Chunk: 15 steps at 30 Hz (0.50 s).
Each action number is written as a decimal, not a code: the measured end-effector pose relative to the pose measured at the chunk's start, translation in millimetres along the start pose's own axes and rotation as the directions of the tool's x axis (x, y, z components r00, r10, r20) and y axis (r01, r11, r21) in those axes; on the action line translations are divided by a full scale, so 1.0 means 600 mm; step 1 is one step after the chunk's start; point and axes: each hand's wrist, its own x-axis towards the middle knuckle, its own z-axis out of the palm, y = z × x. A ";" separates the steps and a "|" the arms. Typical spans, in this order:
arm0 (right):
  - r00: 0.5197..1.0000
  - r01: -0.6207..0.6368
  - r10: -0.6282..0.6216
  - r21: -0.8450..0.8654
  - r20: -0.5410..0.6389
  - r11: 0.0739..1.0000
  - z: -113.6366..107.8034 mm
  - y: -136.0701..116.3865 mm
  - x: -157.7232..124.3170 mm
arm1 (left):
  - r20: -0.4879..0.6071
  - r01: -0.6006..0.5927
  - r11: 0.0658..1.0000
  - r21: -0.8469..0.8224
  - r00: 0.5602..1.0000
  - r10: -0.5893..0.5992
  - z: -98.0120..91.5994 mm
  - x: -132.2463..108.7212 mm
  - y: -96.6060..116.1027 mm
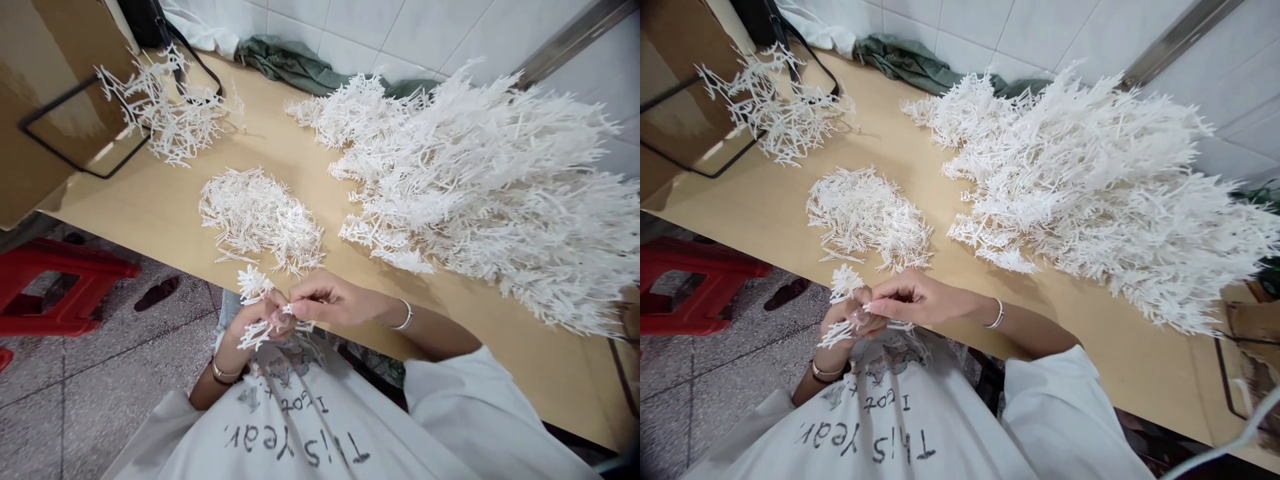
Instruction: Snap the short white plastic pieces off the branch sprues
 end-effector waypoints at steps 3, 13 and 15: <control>1.000 -0.014 0.017 0.352 -0.003 0.936 0.013 0.015 -0.001 | 0.211 0.097 0.985 -0.144 0.975 -0.065 0.003 0.019 -0.017; 0.840 -0.066 -0.239 -0.528 -0.488 0.847 -0.058 0.008 -0.002 | 0.035 -0.105 0.985 0.134 0.994 0.101 0.007 -0.006 0.004; 0.797 -0.192 -0.298 -0.689 -0.525 0.699 -0.075 0.019 -0.001 | 0.004 -0.099 0.950 0.295 0.995 0.102 0.005 -0.012 0.008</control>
